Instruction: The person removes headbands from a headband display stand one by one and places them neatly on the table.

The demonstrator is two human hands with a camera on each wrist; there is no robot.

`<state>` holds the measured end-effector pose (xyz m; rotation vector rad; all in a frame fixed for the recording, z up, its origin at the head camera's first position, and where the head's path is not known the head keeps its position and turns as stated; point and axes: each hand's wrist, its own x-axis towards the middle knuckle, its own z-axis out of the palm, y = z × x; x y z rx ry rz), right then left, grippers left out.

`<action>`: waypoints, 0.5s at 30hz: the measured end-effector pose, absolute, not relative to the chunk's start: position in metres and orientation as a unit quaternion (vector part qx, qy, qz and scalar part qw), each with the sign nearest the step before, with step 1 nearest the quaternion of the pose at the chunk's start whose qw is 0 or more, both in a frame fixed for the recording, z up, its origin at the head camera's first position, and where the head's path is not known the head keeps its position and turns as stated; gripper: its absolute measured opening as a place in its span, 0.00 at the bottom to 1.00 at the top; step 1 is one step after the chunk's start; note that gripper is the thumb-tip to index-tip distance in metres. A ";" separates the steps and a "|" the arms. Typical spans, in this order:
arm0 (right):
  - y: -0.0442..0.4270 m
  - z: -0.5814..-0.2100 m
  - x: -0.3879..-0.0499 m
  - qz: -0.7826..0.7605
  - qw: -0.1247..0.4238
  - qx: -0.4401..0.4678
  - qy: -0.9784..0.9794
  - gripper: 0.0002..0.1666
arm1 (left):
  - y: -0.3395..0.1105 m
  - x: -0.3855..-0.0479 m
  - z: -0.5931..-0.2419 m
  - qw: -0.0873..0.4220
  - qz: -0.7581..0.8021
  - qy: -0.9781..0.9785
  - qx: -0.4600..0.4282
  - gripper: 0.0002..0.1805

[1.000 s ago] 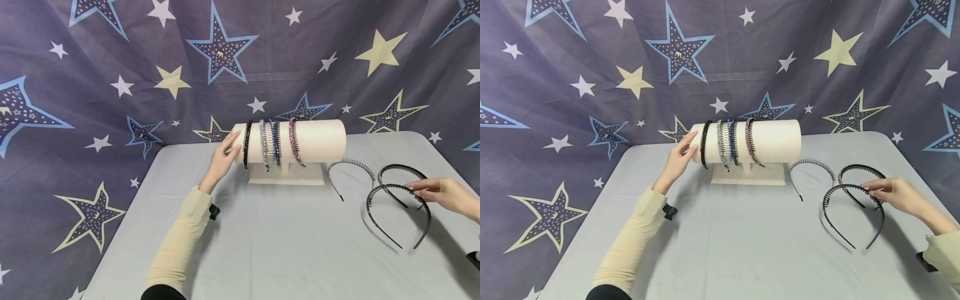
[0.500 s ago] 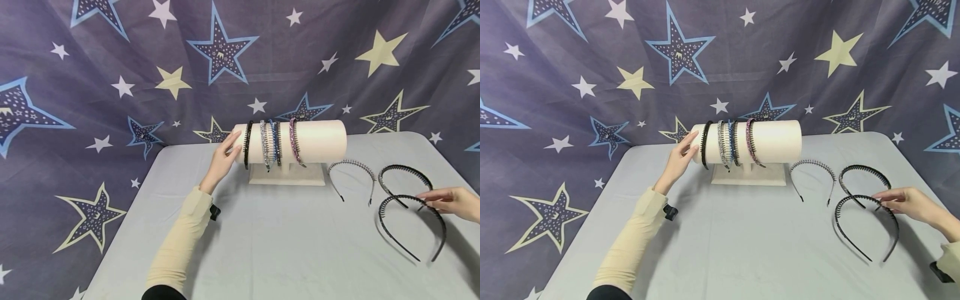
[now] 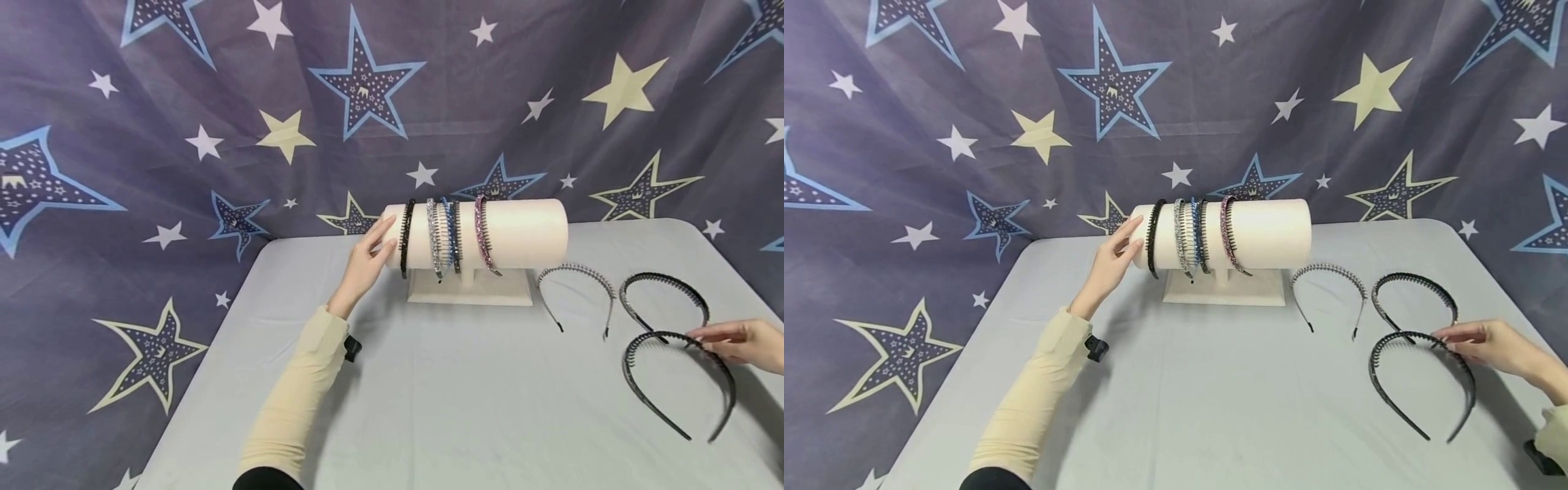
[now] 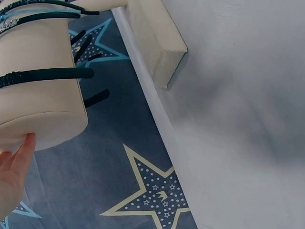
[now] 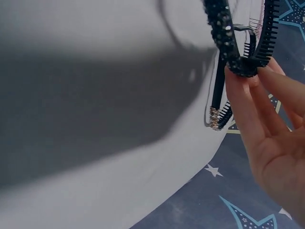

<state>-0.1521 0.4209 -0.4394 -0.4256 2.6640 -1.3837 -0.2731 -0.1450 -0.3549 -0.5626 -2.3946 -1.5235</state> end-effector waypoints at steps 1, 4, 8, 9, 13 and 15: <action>0.421 -0.440 -0.152 -0.456 0.053 -0.142 0.877 0.33 | -0.145 -0.273 -0.355 0.125 -0.523 -0.821 -0.194 0.23; 0.422 -0.442 -0.152 -0.459 0.055 -0.134 0.877 0.33 | -0.145 -0.274 -0.355 0.128 -0.521 -0.821 -0.195 0.23; 0.420 -0.444 -0.152 -0.469 0.065 -0.128 0.871 0.33 | -0.145 -0.273 -0.356 0.128 -0.520 -0.822 -0.195 0.23; 0.420 -0.444 -0.153 -0.472 0.067 -0.129 0.870 0.32 | -0.145 -0.273 -0.356 0.128 -0.520 -0.822 -0.194 0.23; 0.419 -0.445 -0.153 -0.474 0.065 -0.134 0.868 0.33 | -0.144 -0.269 -0.351 0.123 -0.519 -0.823 -0.195 0.23; 0.419 -0.446 -0.152 -0.468 0.061 -0.134 0.872 0.33 | -0.141 -0.262 -0.343 0.121 -0.517 -0.824 -0.196 0.23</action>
